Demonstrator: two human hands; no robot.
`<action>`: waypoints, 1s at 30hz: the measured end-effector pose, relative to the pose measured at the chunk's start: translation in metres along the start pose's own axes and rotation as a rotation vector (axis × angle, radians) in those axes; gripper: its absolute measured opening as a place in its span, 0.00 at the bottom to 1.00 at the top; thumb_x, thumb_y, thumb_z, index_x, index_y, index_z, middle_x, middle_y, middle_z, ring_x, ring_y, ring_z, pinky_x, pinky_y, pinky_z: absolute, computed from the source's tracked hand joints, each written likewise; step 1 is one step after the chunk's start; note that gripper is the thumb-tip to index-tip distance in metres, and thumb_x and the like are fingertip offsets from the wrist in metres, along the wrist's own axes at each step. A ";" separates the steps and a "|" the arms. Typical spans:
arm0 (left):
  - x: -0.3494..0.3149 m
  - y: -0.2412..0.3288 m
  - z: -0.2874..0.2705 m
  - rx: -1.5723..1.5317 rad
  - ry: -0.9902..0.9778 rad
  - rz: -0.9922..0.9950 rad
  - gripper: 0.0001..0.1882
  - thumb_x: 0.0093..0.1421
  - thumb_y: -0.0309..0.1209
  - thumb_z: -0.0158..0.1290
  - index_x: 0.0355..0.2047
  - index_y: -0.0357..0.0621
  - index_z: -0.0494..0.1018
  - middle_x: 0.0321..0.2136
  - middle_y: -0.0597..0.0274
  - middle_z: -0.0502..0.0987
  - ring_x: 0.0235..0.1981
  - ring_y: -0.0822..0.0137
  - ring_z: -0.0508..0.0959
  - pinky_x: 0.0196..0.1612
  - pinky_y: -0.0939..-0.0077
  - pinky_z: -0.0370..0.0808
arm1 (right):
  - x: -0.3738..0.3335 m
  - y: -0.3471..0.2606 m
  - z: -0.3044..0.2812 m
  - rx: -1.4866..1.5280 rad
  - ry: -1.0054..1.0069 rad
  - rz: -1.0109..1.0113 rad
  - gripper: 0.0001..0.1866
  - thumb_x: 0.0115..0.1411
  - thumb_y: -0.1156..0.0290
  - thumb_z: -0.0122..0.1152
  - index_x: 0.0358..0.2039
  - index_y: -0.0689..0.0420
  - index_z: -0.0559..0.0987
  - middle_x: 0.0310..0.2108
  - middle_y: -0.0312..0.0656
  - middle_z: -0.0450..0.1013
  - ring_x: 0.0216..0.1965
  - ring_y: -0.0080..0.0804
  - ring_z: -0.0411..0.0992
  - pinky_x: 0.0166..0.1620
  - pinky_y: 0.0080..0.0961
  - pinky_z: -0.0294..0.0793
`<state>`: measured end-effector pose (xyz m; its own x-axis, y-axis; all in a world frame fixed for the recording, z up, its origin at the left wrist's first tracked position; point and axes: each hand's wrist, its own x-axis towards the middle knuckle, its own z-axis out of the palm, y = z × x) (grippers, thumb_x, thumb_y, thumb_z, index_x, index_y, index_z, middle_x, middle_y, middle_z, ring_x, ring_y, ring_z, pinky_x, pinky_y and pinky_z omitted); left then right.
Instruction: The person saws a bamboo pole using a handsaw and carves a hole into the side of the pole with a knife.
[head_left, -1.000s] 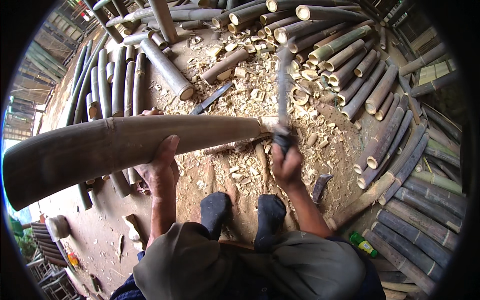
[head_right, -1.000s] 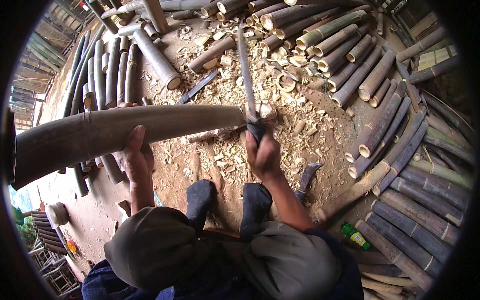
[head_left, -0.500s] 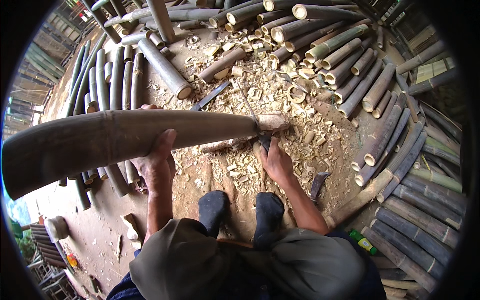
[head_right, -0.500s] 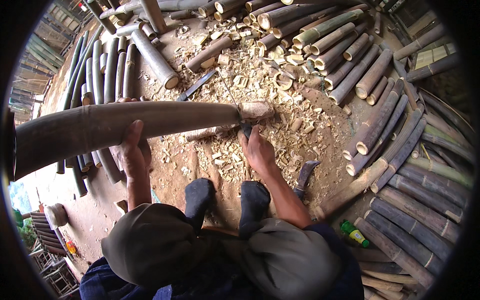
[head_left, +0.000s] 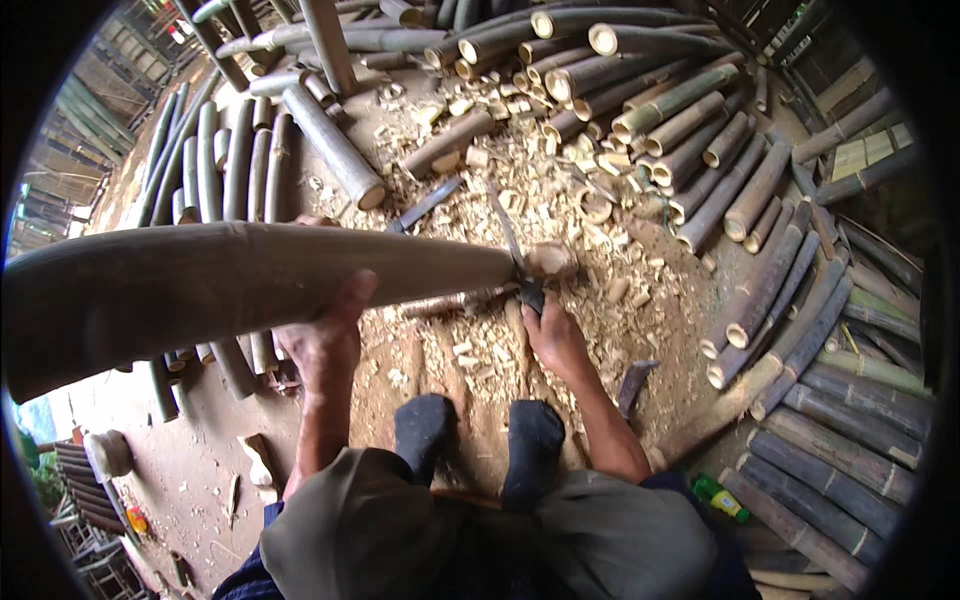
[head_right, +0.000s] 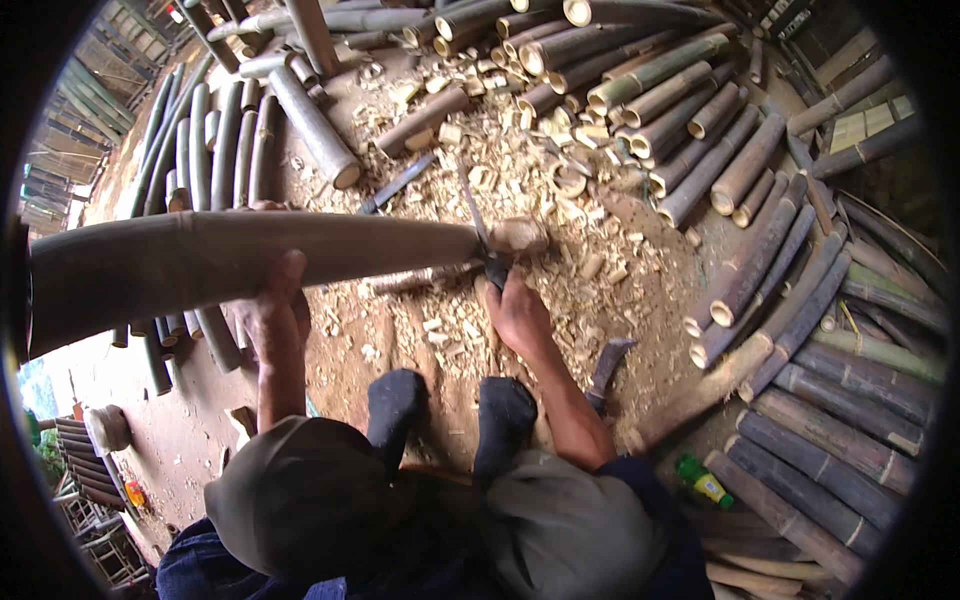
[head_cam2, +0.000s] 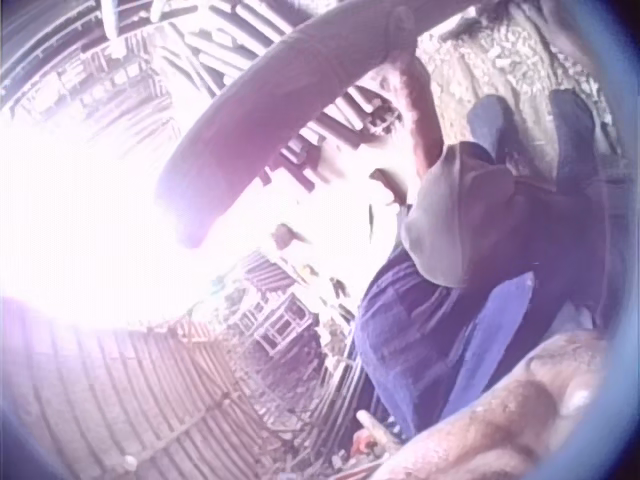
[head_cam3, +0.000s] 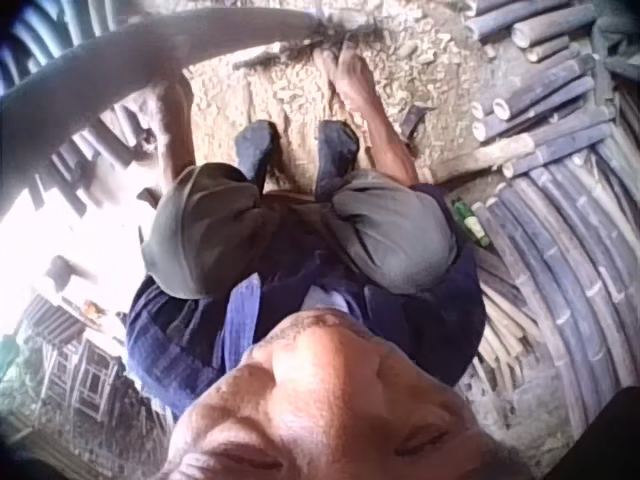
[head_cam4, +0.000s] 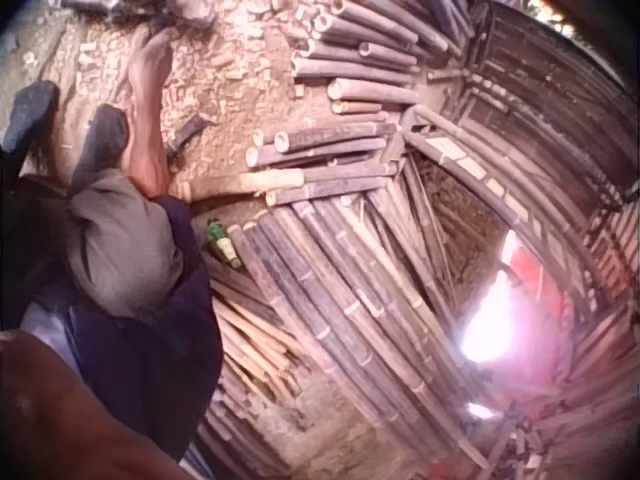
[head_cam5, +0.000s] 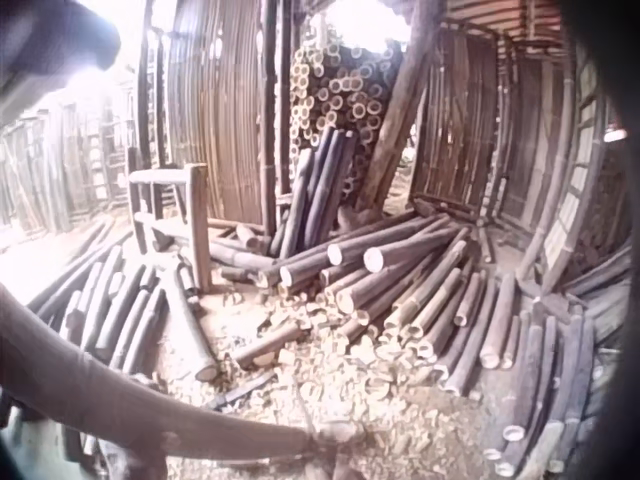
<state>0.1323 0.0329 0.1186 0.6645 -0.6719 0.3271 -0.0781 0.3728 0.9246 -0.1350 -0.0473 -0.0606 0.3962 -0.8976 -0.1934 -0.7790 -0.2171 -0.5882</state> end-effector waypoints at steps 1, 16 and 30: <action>-0.004 0.000 0.001 0.016 0.018 -0.043 0.41 0.45 0.25 0.72 0.61 0.39 0.67 0.50 0.56 0.75 0.53 0.61 0.76 0.61 0.61 0.75 | -0.001 0.001 -0.007 0.057 0.019 -0.039 0.22 0.75 0.55 0.51 0.50 0.65 0.72 0.29 0.60 0.77 0.30 0.56 0.80 0.31 0.48 0.78; -0.004 -0.008 -0.009 0.110 -0.039 0.079 0.40 0.44 0.27 0.71 0.59 0.36 0.69 0.51 0.55 0.75 0.53 0.60 0.76 0.62 0.61 0.74 | -0.001 -0.010 -0.019 -0.042 0.195 -0.233 0.22 0.78 0.53 0.43 0.44 0.62 0.71 0.20 0.52 0.75 0.22 0.52 0.78 0.23 0.49 0.77; -0.007 -0.020 -0.014 0.292 -0.131 0.168 0.38 0.49 0.28 0.69 0.61 0.39 0.68 0.53 0.54 0.74 0.55 0.61 0.76 0.64 0.61 0.73 | -0.005 0.003 0.000 -0.071 0.250 -0.310 0.22 0.77 0.53 0.47 0.45 0.63 0.70 0.23 0.56 0.76 0.24 0.57 0.79 0.25 0.53 0.77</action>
<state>0.1399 0.0394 0.0949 0.5245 -0.7002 0.4844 -0.4001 0.2995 0.8661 -0.1387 -0.0435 -0.0616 0.4943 -0.8489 0.1871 -0.6761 -0.5107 -0.5310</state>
